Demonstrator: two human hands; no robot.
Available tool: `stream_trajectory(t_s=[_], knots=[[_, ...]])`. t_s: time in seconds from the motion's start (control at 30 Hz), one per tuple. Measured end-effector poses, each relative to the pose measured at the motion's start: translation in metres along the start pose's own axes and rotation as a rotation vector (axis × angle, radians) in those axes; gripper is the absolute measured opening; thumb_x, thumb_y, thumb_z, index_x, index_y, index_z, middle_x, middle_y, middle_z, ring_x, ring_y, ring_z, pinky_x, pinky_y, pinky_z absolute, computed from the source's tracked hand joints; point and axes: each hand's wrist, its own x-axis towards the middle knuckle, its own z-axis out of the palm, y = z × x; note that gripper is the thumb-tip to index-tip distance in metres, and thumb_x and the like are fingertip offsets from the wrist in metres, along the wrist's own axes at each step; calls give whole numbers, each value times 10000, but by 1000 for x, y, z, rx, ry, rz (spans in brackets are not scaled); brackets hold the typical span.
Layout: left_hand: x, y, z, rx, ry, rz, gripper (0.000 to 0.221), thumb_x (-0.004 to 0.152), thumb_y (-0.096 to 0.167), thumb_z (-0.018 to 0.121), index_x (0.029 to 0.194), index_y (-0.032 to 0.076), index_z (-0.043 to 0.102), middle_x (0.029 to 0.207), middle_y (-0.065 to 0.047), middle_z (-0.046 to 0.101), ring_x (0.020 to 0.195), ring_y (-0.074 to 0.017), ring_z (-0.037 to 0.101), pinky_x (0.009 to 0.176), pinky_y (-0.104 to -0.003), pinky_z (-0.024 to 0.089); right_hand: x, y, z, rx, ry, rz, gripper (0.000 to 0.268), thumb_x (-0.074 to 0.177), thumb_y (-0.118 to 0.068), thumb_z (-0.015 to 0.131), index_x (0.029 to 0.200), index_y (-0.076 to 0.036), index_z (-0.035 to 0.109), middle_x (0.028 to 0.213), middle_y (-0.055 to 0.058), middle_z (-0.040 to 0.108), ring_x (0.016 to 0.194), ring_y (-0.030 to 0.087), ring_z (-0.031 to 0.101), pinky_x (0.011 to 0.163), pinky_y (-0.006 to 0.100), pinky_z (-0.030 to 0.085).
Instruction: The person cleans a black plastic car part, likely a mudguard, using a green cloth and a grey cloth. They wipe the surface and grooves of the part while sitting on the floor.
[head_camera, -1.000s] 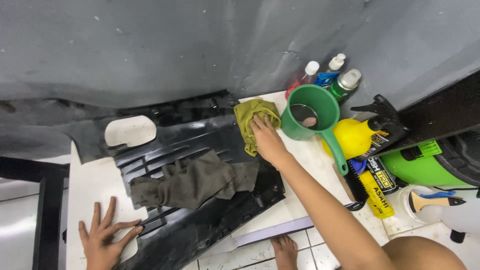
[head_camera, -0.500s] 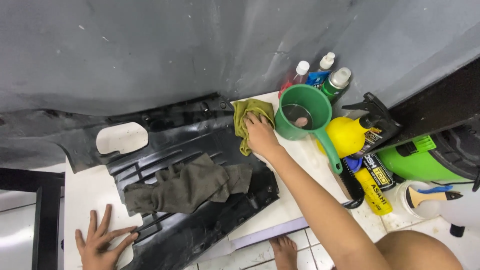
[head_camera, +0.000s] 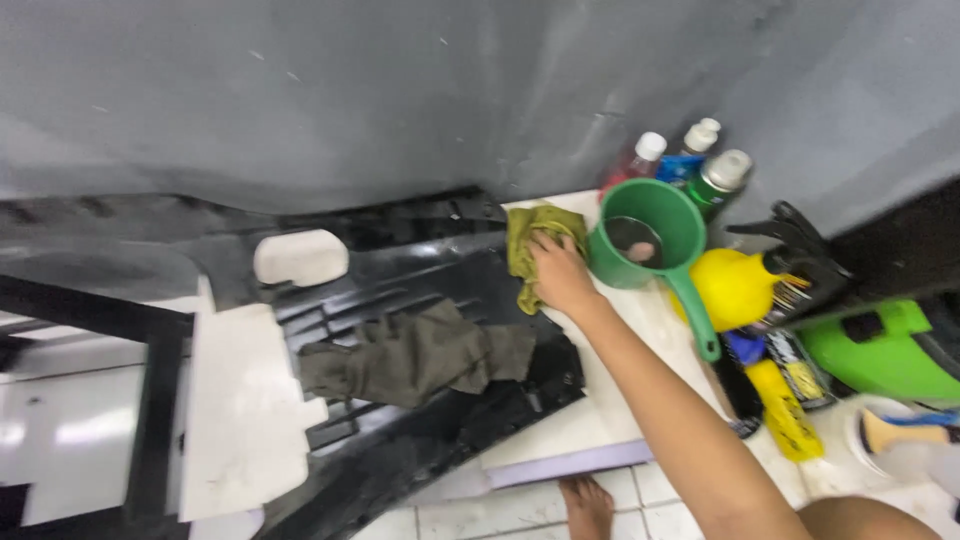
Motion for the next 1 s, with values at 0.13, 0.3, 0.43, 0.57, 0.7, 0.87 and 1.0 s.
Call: stream_trajectory(t_s=[0.13,0.3,0.43,0.57,0.7,0.87,1.0], knots=[[13,-1,-14,126,-231,33,537,1134,331,137,1521,68,400,1574,-243,387,1418,-406,301,1126,-707,103,-6,-9,-33,131,-181,211,790,803,-69,638,1557,-135,414,1653,80,324,1396,488,333,1173,529,314],[-221,-203,-280,-58,744,63,694,792,882,591,1237,350,591,1373,-24,641,1111,-256,658,870,-624,435,-19,-35,-51,160,-362,328,796,850,-44,669,1580,-174,379,1682,-5,274,1392,482,311,1056,550,465],[-211,-249,-365,296,965,-35,399,956,234,427,1290,232,645,1218,-55,673,1039,-259,635,890,-447,482,-15,-33,-51,155,-294,303,760,844,-170,647,1564,-161,404,1655,21,314,1350,458,311,1113,548,357],[-209,-284,-343,267,591,-11,247,906,167,659,1133,229,585,779,13,607,640,-191,591,488,-324,494,-10,-24,-29,159,-163,279,750,900,-419,655,1567,-181,410,1657,39,326,1436,471,255,1171,609,276],[-217,-285,-370,292,737,-45,138,912,115,634,936,217,545,658,53,534,539,-147,540,447,-314,428,-9,-25,-36,157,-138,153,730,904,-294,642,1549,-51,399,1638,165,322,1501,379,266,1278,483,107],[-224,-300,-370,278,807,-27,121,942,174,695,903,238,599,776,119,670,575,-69,579,456,-246,454,14,-5,-23,239,-88,267,758,902,-237,589,1570,-6,317,1657,181,277,1514,437,174,1270,502,110],[-235,-308,-376,282,803,-33,125,933,137,644,889,245,599,691,123,599,530,-92,545,435,-270,437,19,-9,2,114,-26,248,720,889,-274,606,1498,62,420,1564,207,433,1495,307,329,1277,521,118]])
